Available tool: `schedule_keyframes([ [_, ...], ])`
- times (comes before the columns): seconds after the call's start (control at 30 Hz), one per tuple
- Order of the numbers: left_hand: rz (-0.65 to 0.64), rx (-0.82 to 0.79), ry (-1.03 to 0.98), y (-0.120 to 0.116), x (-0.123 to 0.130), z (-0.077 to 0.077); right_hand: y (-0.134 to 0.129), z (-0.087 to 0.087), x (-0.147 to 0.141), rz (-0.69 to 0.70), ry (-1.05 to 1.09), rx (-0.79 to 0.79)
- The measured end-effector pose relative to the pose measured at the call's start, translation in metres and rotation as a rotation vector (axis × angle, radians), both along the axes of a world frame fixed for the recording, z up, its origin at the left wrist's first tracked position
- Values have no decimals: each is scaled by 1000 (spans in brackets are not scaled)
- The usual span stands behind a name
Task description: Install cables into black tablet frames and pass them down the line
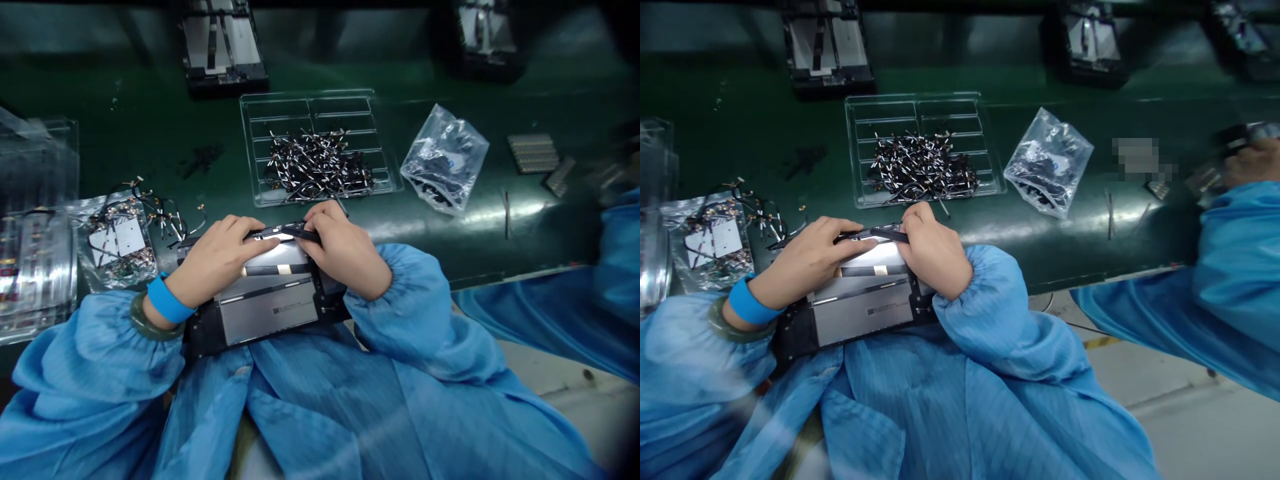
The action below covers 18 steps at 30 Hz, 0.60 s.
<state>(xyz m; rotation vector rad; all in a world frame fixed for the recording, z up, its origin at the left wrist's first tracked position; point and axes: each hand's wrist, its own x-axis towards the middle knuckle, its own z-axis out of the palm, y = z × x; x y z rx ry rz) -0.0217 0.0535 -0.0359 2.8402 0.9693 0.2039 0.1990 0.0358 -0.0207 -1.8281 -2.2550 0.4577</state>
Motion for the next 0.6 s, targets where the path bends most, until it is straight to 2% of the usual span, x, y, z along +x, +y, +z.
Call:
schedule_keyframes([
  [0.1, 105, -40, -71, 2, -2, 0, -8, 7, 4, -44, 18, 82],
  [0.2, 182, -116, -61, 7, -1, 0, -20, 12, 22, -186, 74, 236],
  [0.23, 195, -136, -23, 9, -1, 1, -24, 12, 29, -241, 81, 241],
  [0.3, 249, -134, 37, 11, 1, 6, -31, 8, 45, -312, 102, 114],
  [0.37, 353, -90, 14, 12, 0, 17, -37, 1, 58, -309, 195, -124],
  [0.43, 445, -80, -89, 13, -6, 32, -44, -4, 67, -273, 374, -368],
  [0.53, 583, -274, -308, 15, -20, 52, -53, -6, 75, -262, 681, -596],
  [0.6, 593, -400, -406, 16, -27, 55, -58, -5, 78, -264, 831, -675],
])
